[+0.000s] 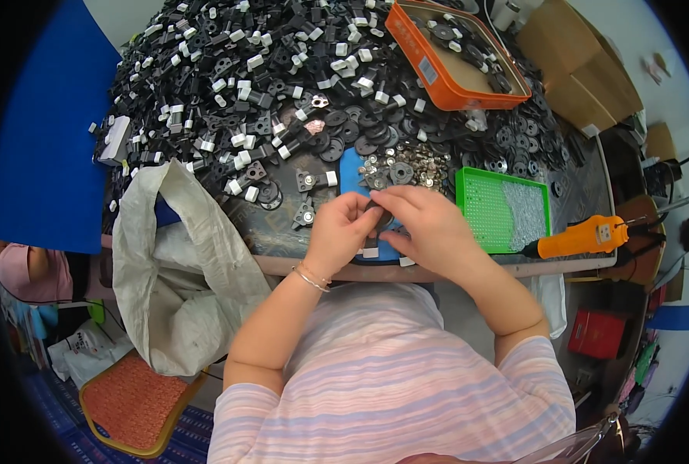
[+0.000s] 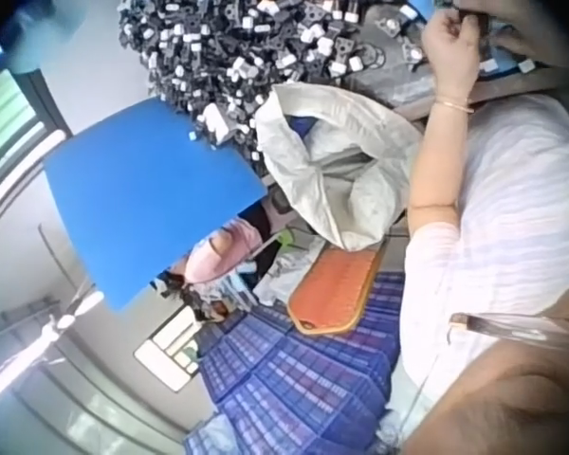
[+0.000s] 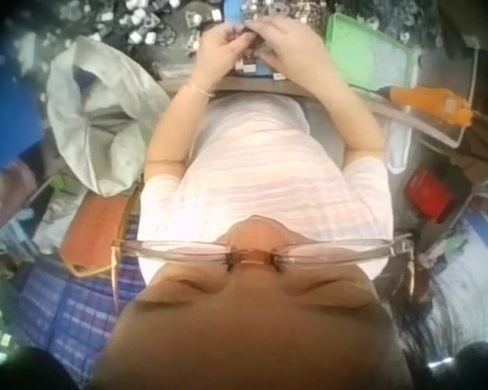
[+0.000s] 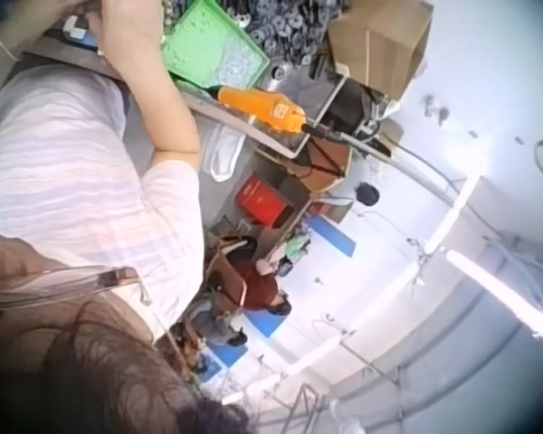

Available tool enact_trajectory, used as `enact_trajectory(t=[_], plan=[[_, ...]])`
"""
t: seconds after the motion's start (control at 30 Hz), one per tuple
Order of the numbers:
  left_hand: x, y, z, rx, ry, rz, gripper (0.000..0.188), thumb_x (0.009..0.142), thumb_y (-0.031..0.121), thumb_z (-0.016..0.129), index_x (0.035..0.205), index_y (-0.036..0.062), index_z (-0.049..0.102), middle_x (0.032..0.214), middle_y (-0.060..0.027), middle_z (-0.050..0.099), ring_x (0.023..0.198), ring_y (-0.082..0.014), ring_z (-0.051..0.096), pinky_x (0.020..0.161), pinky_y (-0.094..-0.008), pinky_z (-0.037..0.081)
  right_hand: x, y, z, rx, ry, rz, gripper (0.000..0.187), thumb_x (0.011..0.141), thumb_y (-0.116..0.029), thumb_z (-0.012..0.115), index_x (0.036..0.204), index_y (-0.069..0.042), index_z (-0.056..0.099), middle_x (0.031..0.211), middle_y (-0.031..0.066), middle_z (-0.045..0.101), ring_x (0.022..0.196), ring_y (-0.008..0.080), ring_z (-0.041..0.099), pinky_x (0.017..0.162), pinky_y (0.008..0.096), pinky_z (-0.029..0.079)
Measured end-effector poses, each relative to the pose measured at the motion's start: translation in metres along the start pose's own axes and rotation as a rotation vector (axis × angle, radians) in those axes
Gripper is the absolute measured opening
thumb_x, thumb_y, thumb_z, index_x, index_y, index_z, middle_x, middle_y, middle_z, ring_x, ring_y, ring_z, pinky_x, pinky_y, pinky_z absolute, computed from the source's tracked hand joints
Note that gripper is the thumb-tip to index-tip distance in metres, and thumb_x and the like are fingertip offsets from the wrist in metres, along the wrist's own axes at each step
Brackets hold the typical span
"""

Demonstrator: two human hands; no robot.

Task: Assembling small mechanical components using an electric screwdriver at a factory workbench.

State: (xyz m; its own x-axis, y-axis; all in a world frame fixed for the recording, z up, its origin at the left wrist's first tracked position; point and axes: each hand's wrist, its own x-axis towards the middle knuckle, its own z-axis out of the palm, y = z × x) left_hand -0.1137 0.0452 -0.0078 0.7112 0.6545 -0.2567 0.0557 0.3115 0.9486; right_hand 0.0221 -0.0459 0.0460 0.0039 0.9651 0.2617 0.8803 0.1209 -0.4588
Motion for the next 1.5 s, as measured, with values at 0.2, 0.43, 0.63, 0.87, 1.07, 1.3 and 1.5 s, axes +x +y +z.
enact_trajectory(t=[0.2, 0.43, 0.63, 0.87, 1.07, 1.3, 1.5], plan=[[-0.003, -0.009, -0.001, 0.184, 0.118, 0.194, 0.029, 0.078, 0.014, 0.068, 0.099, -0.0015, 0.055, 0.065, 0.002, 0.055, 0.054, -0.0026, 0.047, 0.048, -0.0181, 0.038, 0.013, 0.039, 0.004, 0.001, 0.026, 0.11, 0.046, 0.059, -0.01, 0.075, 0.103, -0.009, 0.061, 0.101, 0.0075, 0.061, 0.095, 0.0271, 0.056, 0.082, 0.0355, 0.046], [-0.006, -0.004, -0.018, 0.16, 0.183, 0.205, 0.022, 0.08, 0.013, 0.067, 0.095, 0.0009, 0.057, 0.067, 0.0019, 0.055, 0.056, -0.0021, 0.047, 0.051, -0.017, 0.039, 0.039, 0.058, 0.019, -0.009, -0.219, 0.144, 0.05, 0.055, -0.01, 0.077, 0.103, -0.01, 0.062, 0.102, 0.0053, 0.059, 0.098, 0.0264, 0.052, 0.087, 0.036, 0.043], [-0.008, -0.005, -0.023, 0.11, 0.188, 0.205, 0.018, 0.081, 0.01, 0.065, 0.095, 0.001, 0.057, 0.068, 0.0019, 0.056, 0.058, -0.0021, 0.047, 0.052, -0.0164, 0.039, 0.046, 0.056, 0.025, -0.112, -0.247, 0.161, 0.05, 0.056, -0.011, 0.077, 0.104, -0.01, 0.061, 0.107, 0.0046, 0.059, 0.102, 0.0251, 0.052, 0.088, 0.0361, 0.042], [-0.01, -0.008, -0.023, 0.142, 0.193, 0.193, 0.018, 0.081, 0.011, 0.065, 0.094, 0.0013, 0.058, 0.068, 0.0028, 0.055, 0.058, -0.0012, 0.046, 0.052, -0.0157, 0.038, 0.053, 0.051, 0.02, -0.13, -0.325, 0.21, 0.048, 0.056, -0.011, 0.077, 0.102, -0.01, 0.063, 0.104, 0.0064, 0.061, 0.102, 0.0253, 0.054, 0.088, 0.0365, 0.043], [-0.013, -0.009, -0.025, 0.088, 0.187, 0.195, 0.017, 0.081, 0.01, 0.065, 0.094, 0.0014, 0.057, 0.068, 0.0032, 0.055, 0.057, -0.0007, 0.046, 0.05, -0.0156, 0.037, 0.055, 0.055, 0.022, 0.039, -0.386, 0.27, 0.049, 0.055, -0.007, 0.077, 0.102, -0.008, 0.062, 0.096, 0.0101, 0.063, 0.095, 0.0271, 0.058, 0.083, 0.0354, 0.046], [-0.014, -0.01, -0.025, 0.094, 0.195, 0.203, 0.017, 0.081, 0.009, 0.065, 0.094, 0.0014, 0.058, 0.068, 0.0033, 0.055, 0.057, -0.0005, 0.045, 0.05, -0.0152, 0.037, 0.049, 0.057, 0.026, -0.01, -0.328, 0.193, 0.049, 0.053, -0.007, 0.078, 0.099, -0.007, 0.061, 0.1, 0.0087, 0.059, 0.096, 0.0274, 0.056, 0.082, 0.0357, 0.046], [-0.018, -0.008, -0.024, 0.078, 0.187, 0.202, 0.017, 0.081, 0.009, 0.065, 0.093, 0.0015, 0.058, 0.068, 0.0032, 0.056, 0.057, -0.0008, 0.046, 0.051, -0.0153, 0.038, 0.05, 0.053, 0.027, -0.076, -0.313, 0.195, 0.048, 0.053, -0.007, 0.078, 0.098, -0.007, 0.061, 0.098, 0.009, 0.059, 0.096, 0.0283, 0.056, 0.083, 0.0373, 0.045]])
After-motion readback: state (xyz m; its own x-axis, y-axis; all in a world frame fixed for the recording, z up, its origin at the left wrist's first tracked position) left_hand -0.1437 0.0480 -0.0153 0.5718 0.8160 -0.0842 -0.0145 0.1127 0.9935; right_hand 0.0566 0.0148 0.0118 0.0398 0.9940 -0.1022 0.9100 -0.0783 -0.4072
